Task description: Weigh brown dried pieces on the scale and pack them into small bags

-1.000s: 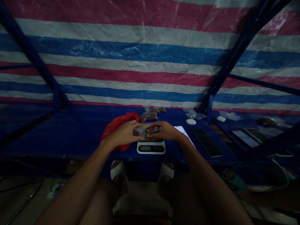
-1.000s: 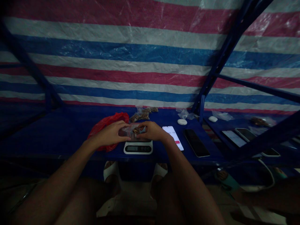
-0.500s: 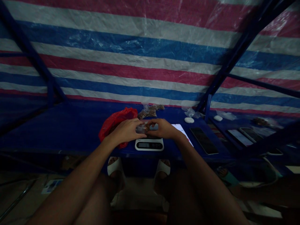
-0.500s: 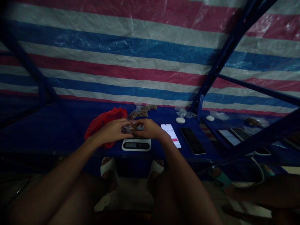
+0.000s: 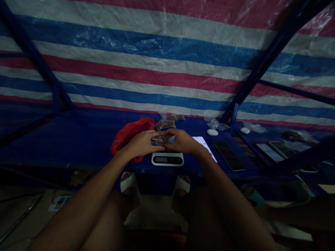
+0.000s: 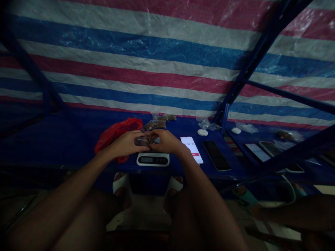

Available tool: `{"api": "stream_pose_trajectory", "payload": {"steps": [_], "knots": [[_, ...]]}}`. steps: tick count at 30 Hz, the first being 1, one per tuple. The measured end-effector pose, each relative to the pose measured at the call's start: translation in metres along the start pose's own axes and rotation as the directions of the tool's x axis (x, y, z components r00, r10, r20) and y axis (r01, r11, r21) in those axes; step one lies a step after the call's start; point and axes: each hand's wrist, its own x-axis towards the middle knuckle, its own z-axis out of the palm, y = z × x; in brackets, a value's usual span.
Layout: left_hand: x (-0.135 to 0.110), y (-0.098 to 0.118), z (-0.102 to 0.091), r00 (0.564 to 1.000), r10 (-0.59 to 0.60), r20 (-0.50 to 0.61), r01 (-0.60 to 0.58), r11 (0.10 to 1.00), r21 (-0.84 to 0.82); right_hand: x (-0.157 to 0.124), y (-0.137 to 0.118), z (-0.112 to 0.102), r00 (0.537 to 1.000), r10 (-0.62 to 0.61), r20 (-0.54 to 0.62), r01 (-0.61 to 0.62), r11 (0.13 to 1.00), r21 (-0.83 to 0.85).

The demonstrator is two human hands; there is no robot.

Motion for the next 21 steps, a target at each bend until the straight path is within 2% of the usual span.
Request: {"api": "stream_pose_trajectory", "payload": {"steps": [4,8,16,21], "knots": [[0.000,-0.004,0.004,1.000,0.015,-0.017,-0.016,0.998,-0.064,0.000,0.000,0.000,1.000,0.019,-0.023,-0.018,1.000,0.020],[-0.001,-0.007,0.006,0.999,-0.004,-0.040,-0.001,0.993,-0.119,0.001,0.001,0.001,0.999,-0.016,-0.049,0.016,1.000,-0.001],[-0.004,-0.001,0.003,0.996,-0.053,-0.066,0.034,0.964,-0.265,0.000,-0.006,-0.003,0.993,-0.043,-0.112,0.050,0.996,0.068],[-0.004,0.004,0.001,0.991,-0.057,-0.122,0.013,0.942,-0.335,0.000,-0.017,-0.008,0.972,-0.135,-0.191,0.146,0.988,0.045]]}}
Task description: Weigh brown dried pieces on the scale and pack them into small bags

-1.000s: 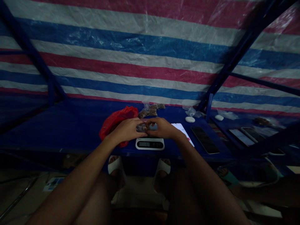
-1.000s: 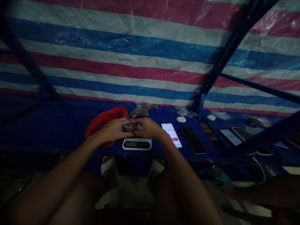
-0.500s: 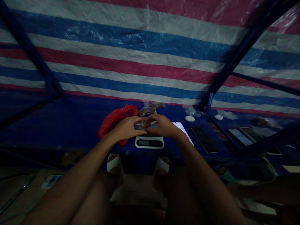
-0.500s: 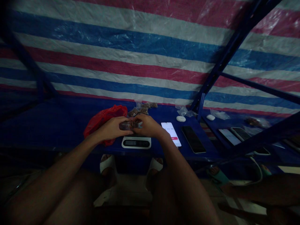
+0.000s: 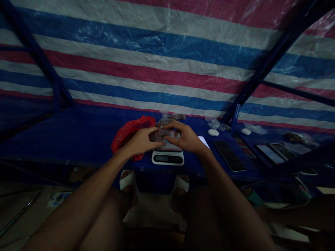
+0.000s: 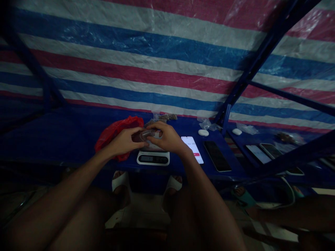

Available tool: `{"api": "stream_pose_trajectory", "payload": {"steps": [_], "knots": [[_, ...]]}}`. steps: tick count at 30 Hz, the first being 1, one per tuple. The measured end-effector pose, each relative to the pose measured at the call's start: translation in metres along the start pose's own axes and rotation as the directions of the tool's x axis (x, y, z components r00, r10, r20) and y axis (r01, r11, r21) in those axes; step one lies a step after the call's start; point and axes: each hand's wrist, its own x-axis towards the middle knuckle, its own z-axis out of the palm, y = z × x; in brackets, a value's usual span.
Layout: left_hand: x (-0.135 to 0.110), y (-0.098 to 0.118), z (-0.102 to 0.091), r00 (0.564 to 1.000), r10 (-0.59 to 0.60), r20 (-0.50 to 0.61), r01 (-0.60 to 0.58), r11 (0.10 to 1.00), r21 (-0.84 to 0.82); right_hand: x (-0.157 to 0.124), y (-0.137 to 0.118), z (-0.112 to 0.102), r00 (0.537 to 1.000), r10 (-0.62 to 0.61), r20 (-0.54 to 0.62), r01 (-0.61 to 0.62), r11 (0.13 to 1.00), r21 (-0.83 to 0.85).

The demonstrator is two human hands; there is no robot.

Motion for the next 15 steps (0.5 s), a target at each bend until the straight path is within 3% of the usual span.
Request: {"api": "stream_pose_trajectory", "payload": {"steps": [9,15], "knots": [[-0.003,0.005,0.000,1.000,-0.026,-0.005,0.024,0.988,-0.155,0.000,-0.015,-0.005,0.998,0.042,-0.054,-0.042,0.999,0.001],[-0.003,0.001,0.000,1.000,-0.025,-0.008,0.024,0.990,-0.140,-0.005,-0.001,-0.011,0.988,0.107,-0.108,-0.095,0.989,0.110]]}}
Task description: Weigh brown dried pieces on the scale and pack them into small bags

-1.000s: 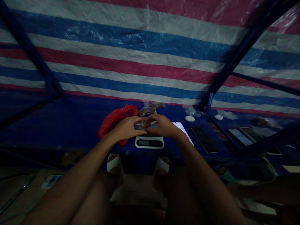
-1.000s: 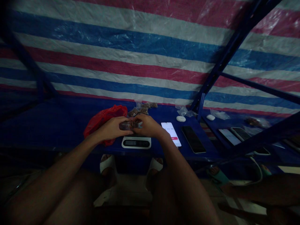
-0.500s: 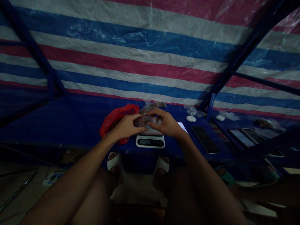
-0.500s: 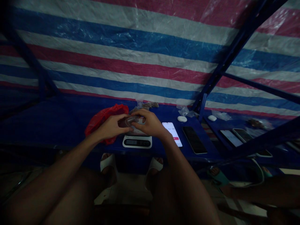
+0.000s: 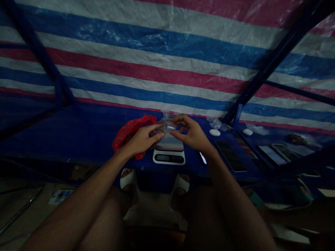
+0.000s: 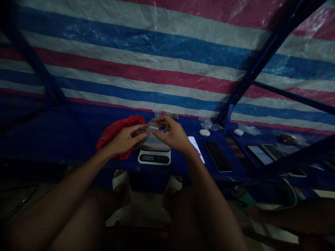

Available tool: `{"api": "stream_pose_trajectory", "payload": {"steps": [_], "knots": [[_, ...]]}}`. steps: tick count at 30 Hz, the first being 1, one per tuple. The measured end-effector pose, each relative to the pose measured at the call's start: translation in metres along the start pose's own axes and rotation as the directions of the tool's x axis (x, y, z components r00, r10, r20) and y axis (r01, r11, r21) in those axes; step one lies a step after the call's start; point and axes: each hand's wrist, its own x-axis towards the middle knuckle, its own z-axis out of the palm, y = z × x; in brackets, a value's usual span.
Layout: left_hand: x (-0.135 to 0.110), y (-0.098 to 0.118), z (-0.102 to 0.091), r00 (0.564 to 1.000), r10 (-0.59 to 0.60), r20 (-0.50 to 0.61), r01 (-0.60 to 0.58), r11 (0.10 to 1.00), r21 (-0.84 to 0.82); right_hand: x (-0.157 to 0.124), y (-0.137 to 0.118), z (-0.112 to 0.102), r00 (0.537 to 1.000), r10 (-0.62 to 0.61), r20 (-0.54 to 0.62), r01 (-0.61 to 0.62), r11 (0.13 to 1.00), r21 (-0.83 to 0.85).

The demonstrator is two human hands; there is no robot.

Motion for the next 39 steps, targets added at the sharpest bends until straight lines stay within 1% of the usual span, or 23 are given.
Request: {"api": "stream_pose_trajectory", "payload": {"steps": [2,4,7,10,14,16,18,21,24,26,29,30,32,34,35,36,37,39], "knots": [[0.002,-0.002,-0.001,0.998,0.030,-0.054,-0.028,0.998,0.047,-0.001,0.010,-0.002,1.000,0.009,0.009,-0.009,0.999,0.051],[0.009,-0.004,-0.004,0.990,0.058,-0.130,-0.042,0.992,0.121,-0.001,0.021,-0.002,0.997,0.033,0.073,-0.035,0.999,0.037],[0.029,-0.010,-0.008,0.969,0.127,-0.212,-0.084,0.976,0.203,-0.002,0.037,0.002,0.978,0.112,0.178,-0.094,0.990,-0.106],[0.061,-0.018,-0.007,0.962,0.168,-0.214,-0.112,0.961,0.253,-0.001,0.043,0.008,0.962,0.167,0.216,-0.123,0.972,-0.202],[0.105,-0.033,0.000,0.973,0.109,-0.202,-0.040,0.946,0.322,0.001,0.038,0.012,0.953,0.191,0.237,-0.137,0.964,-0.228],[0.119,-0.040,0.004,0.984,0.059,-0.171,0.010,0.926,0.378,0.002,0.035,0.012,0.945,0.212,0.247,-0.148,0.956,-0.253],[0.127,-0.046,0.007,0.989,-0.001,-0.149,0.066,0.901,0.429,0.002,0.034,0.012,0.940,0.224,0.257,-0.151,0.949,-0.276],[0.129,-0.051,0.010,0.985,-0.079,-0.156,0.142,0.883,0.447,0.003,0.034,0.013,0.940,0.211,0.267,-0.131,0.949,-0.287],[0.127,-0.051,0.010,0.984,-0.151,-0.099,0.179,0.885,0.430,0.003,0.035,0.014,0.941,0.202,0.270,-0.123,0.951,-0.285],[0.124,-0.051,0.008,0.983,-0.171,-0.062,0.181,0.889,0.420,0.002,0.034,0.014,0.939,0.198,0.280,-0.120,0.954,-0.273],[0.121,-0.051,0.007,0.990,-0.133,-0.049,0.142,0.898,0.416,0.002,0.031,0.014,0.945,0.167,0.280,-0.099,0.965,-0.243],[0.120,-0.050,0.006,0.993,-0.104,-0.061,0.121,0.897,0.425,0.002,0.030,0.014,0.950,0.159,0.269,-0.095,0.966,-0.239],[0.116,-0.045,0.002,0.992,-0.020,-0.126,0.075,0.892,0.446,0.002,0.028,0.014,0.962,0.144,0.231,-0.086,0.966,-0.244],[0.110,-0.038,-0.011,0.977,0.063,-0.204,0.042,0.880,0.473,0.004,0.026,0.014,0.981,0.102,0.166,-0.057,0.964,-0.259],[0.106,-0.034,-0.020,0.970,0.087,-0.227,0.036,0.872,0.488,0.005,0.025,0.014,0.989,0.069,0.129,-0.033,0.964,-0.265],[0.101,-0.031,-0.031,0.971,0.091,-0.222,0.037,0.857,0.514,0.007,0.022,0.015,0.995,0.032,0.091,-0.006,0.963,-0.270],[0.095,-0.028,-0.044,0.979,0.063,-0.194,0.056,0.833,0.551,0.008,0.019,0.017,0.998,-0.004,0.058,0.020,0.962,-0.271],[0.082,-0.028,-0.068,0.996,-0.068,-0.054,0.087,0.797,0.597,0.010,0.010,0.023,0.997,-0.069,0.028,0.074,0.964,-0.256]]}}
